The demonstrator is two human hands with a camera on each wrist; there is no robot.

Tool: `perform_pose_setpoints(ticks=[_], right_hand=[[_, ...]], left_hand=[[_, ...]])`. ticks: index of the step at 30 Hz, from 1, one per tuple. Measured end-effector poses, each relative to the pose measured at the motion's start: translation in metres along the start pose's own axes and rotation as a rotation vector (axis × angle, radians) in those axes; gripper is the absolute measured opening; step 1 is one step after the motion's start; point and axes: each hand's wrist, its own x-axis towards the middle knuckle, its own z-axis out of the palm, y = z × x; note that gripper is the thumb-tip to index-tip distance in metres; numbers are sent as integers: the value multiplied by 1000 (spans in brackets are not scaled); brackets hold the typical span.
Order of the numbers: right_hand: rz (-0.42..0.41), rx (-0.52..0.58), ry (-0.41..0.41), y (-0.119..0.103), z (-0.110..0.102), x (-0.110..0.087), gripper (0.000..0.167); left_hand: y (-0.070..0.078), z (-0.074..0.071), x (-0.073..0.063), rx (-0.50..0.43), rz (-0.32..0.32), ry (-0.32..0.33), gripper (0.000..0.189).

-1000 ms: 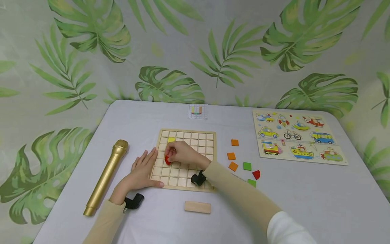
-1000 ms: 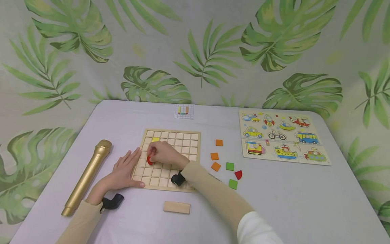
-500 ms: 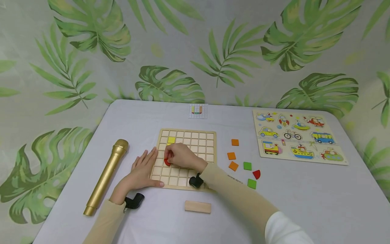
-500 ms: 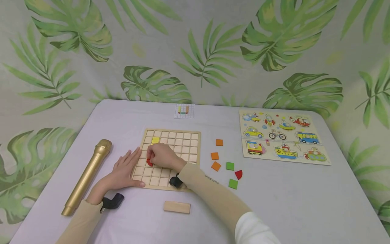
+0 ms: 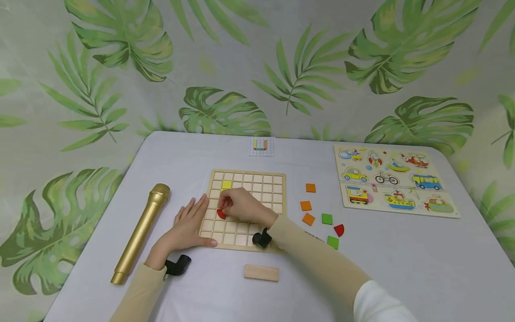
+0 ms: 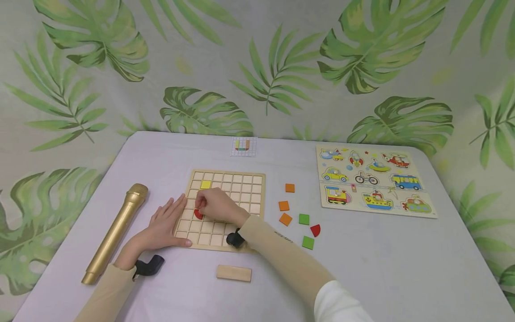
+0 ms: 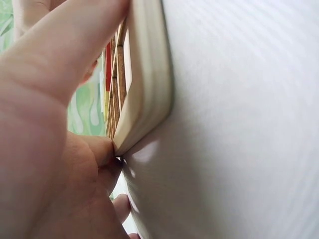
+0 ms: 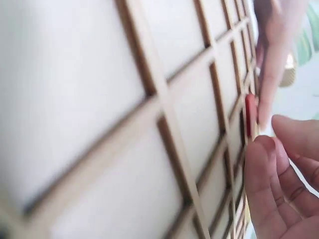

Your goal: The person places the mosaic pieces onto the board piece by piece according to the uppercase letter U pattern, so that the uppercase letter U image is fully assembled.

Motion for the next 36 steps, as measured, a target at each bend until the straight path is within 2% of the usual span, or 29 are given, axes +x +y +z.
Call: perform_pose_setpoints(ticks=[6, 11, 17, 24, 29, 36], right_hand=[[11, 112, 30, 11, -23, -15, 5], [59, 205, 30, 29, -44, -36, 5], [79, 238, 48, 52, -68, -64, 6], [127, 309, 79, 70, -93, -100, 14], [159, 311, 116, 88, -107, -125, 17], [232, 383, 146, 108, -121, -162, 26]], left_hand=[[1, 0, 0, -2, -14, -1, 123], [2, 0, 1, -4, -18, -2, 123], [3, -1, 1, -3, -15, -3, 124], [1, 0, 0, 3, -11, -6, 124], [0, 1, 1, 9, -8, -3, 124], [-3, 3, 2, 8, -10, -11, 125]])
